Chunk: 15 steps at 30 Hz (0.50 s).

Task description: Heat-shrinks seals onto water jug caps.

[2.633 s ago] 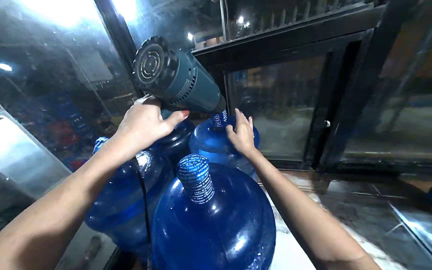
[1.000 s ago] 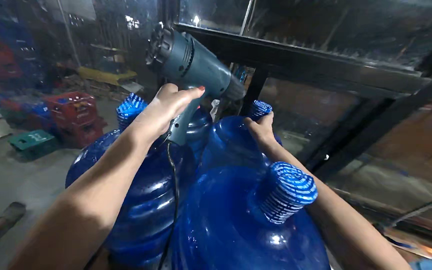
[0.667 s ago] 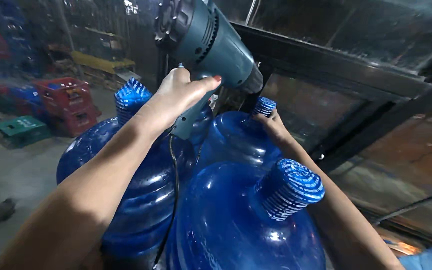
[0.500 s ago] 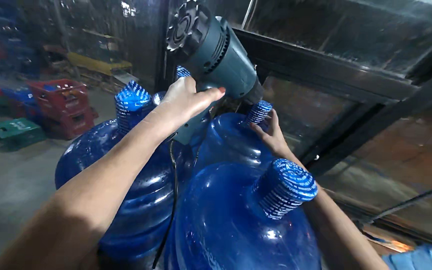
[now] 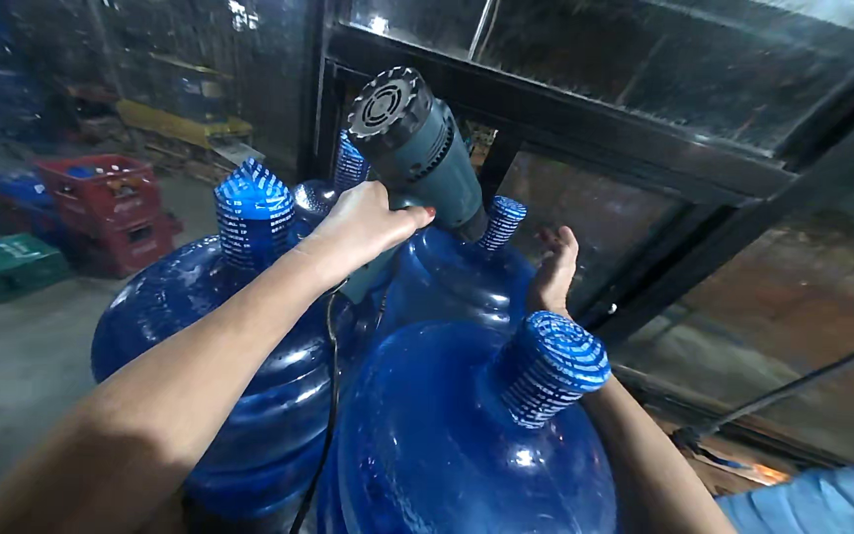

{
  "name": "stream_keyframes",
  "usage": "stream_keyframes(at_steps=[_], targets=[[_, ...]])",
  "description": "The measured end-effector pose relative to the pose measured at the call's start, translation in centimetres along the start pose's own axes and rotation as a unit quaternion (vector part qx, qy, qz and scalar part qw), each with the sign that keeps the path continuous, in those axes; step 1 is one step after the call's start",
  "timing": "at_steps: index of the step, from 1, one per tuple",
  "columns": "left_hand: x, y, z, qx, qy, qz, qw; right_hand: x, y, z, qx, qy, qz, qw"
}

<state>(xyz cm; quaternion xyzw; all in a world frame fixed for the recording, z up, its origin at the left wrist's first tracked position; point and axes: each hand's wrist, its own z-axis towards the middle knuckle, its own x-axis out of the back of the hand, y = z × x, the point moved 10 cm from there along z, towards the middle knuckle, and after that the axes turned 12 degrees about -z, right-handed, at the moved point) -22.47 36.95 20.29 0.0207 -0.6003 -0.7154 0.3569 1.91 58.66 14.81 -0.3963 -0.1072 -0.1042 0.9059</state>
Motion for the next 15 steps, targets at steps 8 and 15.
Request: stream_keyframes(at_steps=[8, 15], targets=[[-0.7, 2.9, -1.3, -0.125, 0.014, -0.019, 0.992, 1.1, 1.0, -0.4, -0.067, 0.068, 0.061, 0.994], [-0.3, 1.1, -0.4, -0.05, 0.019, 0.004, 0.999, 0.6, 0.4, -0.2, -0.038, 0.035, 0.018, 0.999]])
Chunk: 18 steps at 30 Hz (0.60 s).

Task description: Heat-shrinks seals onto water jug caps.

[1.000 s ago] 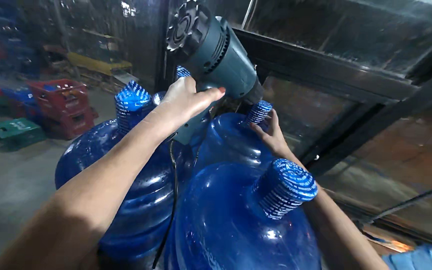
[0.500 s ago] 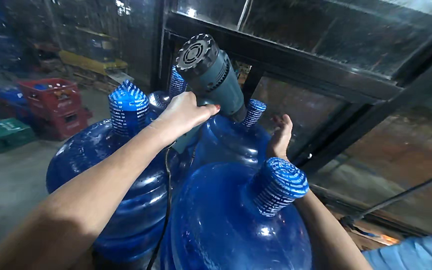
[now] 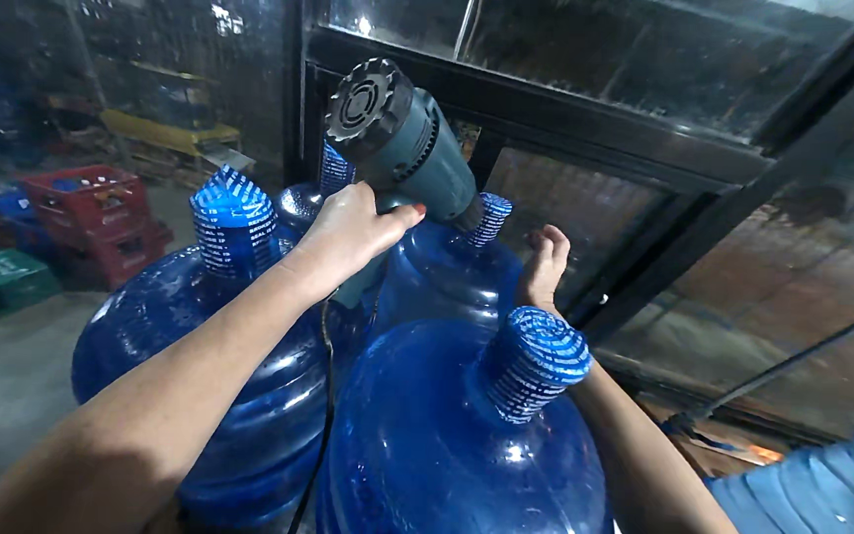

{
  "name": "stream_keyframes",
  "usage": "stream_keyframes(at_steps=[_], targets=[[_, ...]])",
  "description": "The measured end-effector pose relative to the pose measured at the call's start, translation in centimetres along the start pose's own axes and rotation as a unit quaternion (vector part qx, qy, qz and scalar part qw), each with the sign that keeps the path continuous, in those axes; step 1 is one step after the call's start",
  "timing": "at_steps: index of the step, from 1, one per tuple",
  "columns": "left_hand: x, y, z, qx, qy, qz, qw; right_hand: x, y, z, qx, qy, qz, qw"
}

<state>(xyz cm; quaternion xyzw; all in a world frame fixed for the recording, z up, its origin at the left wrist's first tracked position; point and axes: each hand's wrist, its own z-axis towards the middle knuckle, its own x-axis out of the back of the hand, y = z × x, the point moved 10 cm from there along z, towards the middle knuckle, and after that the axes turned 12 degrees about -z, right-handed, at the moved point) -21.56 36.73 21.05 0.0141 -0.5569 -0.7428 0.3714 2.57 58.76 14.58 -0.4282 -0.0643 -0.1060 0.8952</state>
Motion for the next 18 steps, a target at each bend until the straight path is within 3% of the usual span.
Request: stream_keyframes(at_steps=[3, 6, 8, 10, 14, 18], targets=[[1.3, -0.8, 0.4, 0.012, 0.049, -0.034, 0.998, -1.9, -1.8, 0.2, 0.068, -0.057, -0.062, 0.994], [2.7, -0.9, 0.4, 0.013, 0.097, -0.109, 0.989, -5.7, -3.0, -0.2, -0.03, -0.156, -0.065, 0.985], [3.5, -0.6, 0.1, 0.007, 0.116, -0.136, 0.984, -7.4, -2.9, 0.2, -0.11, -0.146, -0.064, 0.981], [4.1, -0.2, -0.1, -0.003, 0.128, -0.148, 0.981, -8.1, -2.3, 1.4, -0.131, -0.109, -0.1, 0.98], [4.3, 0.2, -0.4, -0.008, 0.132, -0.141, 0.981, -7.9, -1.5, 2.6, -0.046, -0.135, -0.093, 0.985], [4.3, 0.1, -0.4, 0.012, 0.134, -0.129, 0.983, -8.0, -1.1, 3.3, 0.009, -0.258, 0.038, 0.965]])
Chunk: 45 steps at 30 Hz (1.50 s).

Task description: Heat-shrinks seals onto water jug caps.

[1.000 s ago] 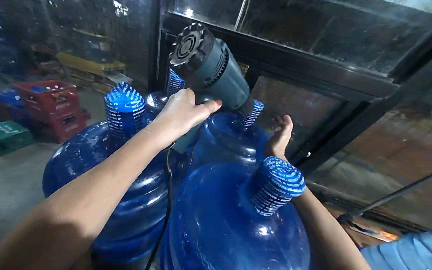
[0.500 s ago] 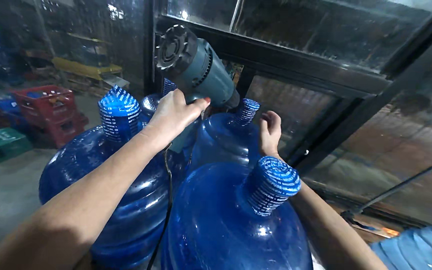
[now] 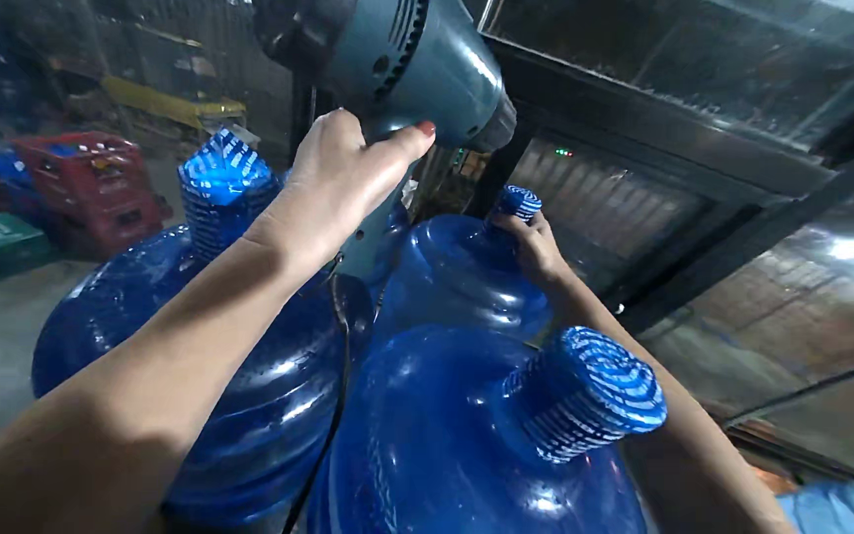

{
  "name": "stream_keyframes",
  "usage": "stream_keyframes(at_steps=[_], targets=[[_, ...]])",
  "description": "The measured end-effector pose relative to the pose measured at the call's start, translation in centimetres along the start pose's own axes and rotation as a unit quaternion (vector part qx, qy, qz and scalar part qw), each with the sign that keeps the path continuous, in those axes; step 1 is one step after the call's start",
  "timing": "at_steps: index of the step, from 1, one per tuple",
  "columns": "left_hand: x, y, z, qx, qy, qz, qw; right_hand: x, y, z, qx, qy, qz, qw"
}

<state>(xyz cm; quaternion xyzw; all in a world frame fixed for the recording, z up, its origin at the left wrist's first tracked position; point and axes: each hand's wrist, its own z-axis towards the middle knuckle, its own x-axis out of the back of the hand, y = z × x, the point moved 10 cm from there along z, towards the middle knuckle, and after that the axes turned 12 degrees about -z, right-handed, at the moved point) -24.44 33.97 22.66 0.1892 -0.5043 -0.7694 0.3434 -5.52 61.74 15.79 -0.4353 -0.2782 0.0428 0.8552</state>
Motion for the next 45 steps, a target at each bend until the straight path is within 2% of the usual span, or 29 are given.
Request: stream_keyframes(at_steps=[2, 5, 10, 13, 16, 21, 24, 26, 28, 31, 34, 36, 38, 41, 45], targets=[[0.0, -0.4, 0.3, 0.011, -0.006, 0.003, 1.0, -0.1, 0.4, 0.4, -0.005, -0.038, 0.043, 0.998], [-0.5, -1.3, 0.4, 0.047, -0.03, 0.015, 0.998, -0.2, 0.5, 0.4, -0.008, -0.058, 0.038, 0.998], [-1.5, -2.2, 0.1, 0.082, -0.075, 0.027, 0.993, 0.2, -0.5, -2.0, 0.022, -0.094, -0.092, 0.991], [-1.9, -2.5, -0.1, 0.094, -0.091, 0.022, 0.991, 1.8, 0.2, -3.9, 0.03, -0.019, -0.098, 0.994], [-2.0, -2.8, -0.1, 0.106, -0.099, 0.015, 0.989, 3.2, 1.2, -4.0, 0.005, 0.047, -0.052, 0.998], [-2.5, -3.6, -0.2, 0.119, -0.115, 0.041, 0.985, 4.0, 1.6, -4.0, -0.004, 0.095, -0.03, 0.995], [-2.9, -3.8, -0.2, 0.129, -0.116, 0.067, 0.983, 3.7, 1.0, -4.2, 0.016, 0.095, -0.083, 0.992], [-3.0, -3.8, 0.0, 0.12, -0.103, 0.065, 0.985, 2.5, -0.4, -4.5, 0.024, 0.078, -0.141, 0.987], [-2.5, -3.2, 0.1, 0.095, -0.078, 0.058, 0.991, 0.7, -2.0, -4.5, -0.012, 0.062, -0.157, 0.986], [-1.3, -2.2, 0.2, 0.068, -0.04, 0.027, 0.997, -0.7, -2.9, -3.0, -0.095, 0.124, -0.096, 0.983], [-0.2, -1.4, 0.5, 0.041, -0.005, -0.015, 0.999, -0.4, -2.2, -0.7, -0.098, 0.172, -0.08, 0.977], [0.0, -1.3, 0.5, 0.042, 0.0, -0.029, 0.999, 0.2, -1.4, -0.3, -0.055, 0.135, -0.071, 0.987], [0.1, -1.2, 0.7, 0.04, 0.005, -0.028, 0.999, 0.4, -0.7, 0.5, -0.012, 0.058, 0.003, 0.998], [-0.2, -1.7, 0.8, 0.059, -0.007, -0.012, 0.998, 0.0, 0.4, 1.4, -0.016, -0.053, 0.105, 0.993], [-0.7, -2.3, 0.8, 0.094, -0.029, 0.005, 0.995, -0.4, 0.6, 1.8, -0.013, -0.126, 0.118, 0.985]])
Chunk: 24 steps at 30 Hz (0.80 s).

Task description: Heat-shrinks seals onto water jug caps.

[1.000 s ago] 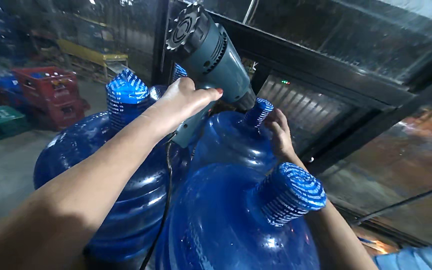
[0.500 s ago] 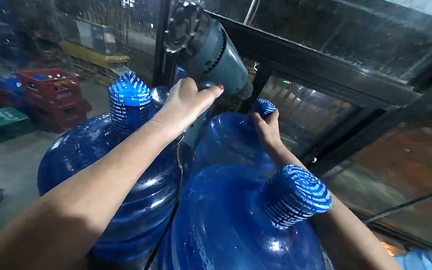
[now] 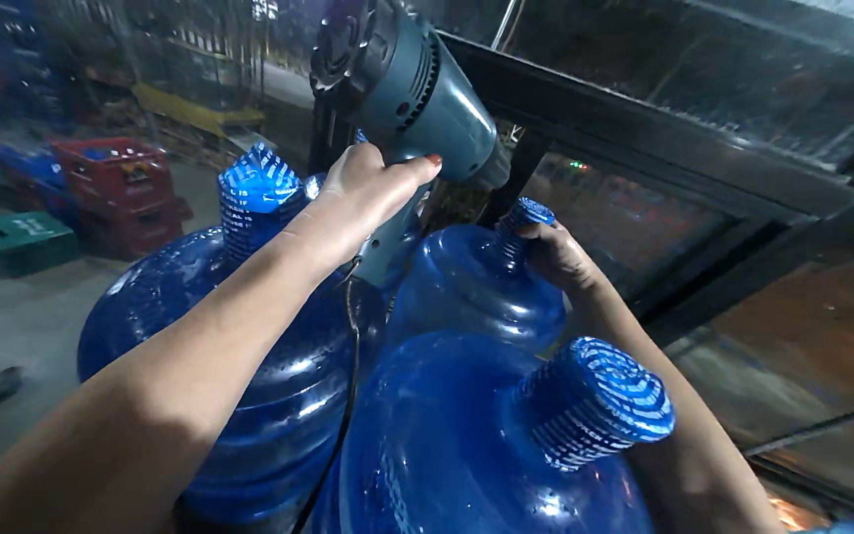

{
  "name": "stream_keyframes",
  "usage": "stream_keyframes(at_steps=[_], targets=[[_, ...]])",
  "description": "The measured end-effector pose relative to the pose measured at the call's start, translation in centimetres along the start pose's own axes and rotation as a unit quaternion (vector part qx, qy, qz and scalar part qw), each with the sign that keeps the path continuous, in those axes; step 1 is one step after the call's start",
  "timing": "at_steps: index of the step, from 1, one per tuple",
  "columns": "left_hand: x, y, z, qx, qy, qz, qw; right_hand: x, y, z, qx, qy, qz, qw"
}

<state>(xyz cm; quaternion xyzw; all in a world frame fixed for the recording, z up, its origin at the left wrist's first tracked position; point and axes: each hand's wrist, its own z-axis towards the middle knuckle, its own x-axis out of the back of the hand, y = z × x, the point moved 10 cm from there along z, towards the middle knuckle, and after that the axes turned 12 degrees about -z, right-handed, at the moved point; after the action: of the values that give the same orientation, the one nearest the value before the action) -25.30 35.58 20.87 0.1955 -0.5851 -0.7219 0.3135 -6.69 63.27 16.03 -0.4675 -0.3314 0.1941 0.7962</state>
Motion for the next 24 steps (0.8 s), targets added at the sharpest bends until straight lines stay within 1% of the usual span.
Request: stream_keyframes(at_steps=[2, 4, 7, 9, 12, 15, 17, 20, 22, 23, 24], targets=[[-0.2, -0.2, -0.1, 0.003, -0.019, -0.004, 1.0, 0.1, -0.3, -0.3, 0.01, 0.014, -0.044, 0.999], [-0.4, -0.3, -0.3, 0.003, -0.041, -0.011, 0.999, 0.2, -0.8, -1.3, 0.022, 0.015, -0.116, 0.993], [-0.9, -0.3, -0.4, 0.007, -0.063, -0.008, 0.998, 0.4, -1.0, -4.9, -0.024, 0.015, -0.203, 0.979], [-1.1, -0.5, -0.5, 0.013, -0.072, -0.003, 0.997, 1.8, -0.4, -6.8, -0.037, 0.033, -0.207, 0.977], [-1.2, -0.8, -0.6, 0.029, -0.074, 0.004, 0.997, 4.0, -0.2, -10.0, -0.031, 0.072, -0.192, 0.978], [-1.7, -1.3, -0.5, 0.044, -0.088, 0.008, 0.995, 5.1, -1.9, -13.4, -0.028, 0.118, -0.181, 0.976], [-2.2, -1.6, -0.7, 0.039, -0.103, 0.015, 0.994, 5.5, -4.1, -15.3, 0.01, 0.147, -0.175, 0.974], [-1.7, -0.1, -1.9, -0.014, -0.084, 0.046, 0.995, 4.1, -10.9, -17.7, 0.138, 0.161, -0.193, 0.958], [0.2, 2.4, -4.1, -0.061, -0.048, 0.073, 0.994, 0.7, -16.0, -19.6, 0.223, 0.145, -0.212, 0.94], [1.6, 4.0, -5.7, -0.079, -0.024, 0.093, 0.992, -1.7, -18.0, -20.6, 0.249, 0.124, -0.219, 0.935], [3.2, 5.6, -7.5, -0.092, 0.003, 0.108, 0.99, -4.4, -19.6, -21.4, 0.257, 0.096, -0.228, 0.934]])
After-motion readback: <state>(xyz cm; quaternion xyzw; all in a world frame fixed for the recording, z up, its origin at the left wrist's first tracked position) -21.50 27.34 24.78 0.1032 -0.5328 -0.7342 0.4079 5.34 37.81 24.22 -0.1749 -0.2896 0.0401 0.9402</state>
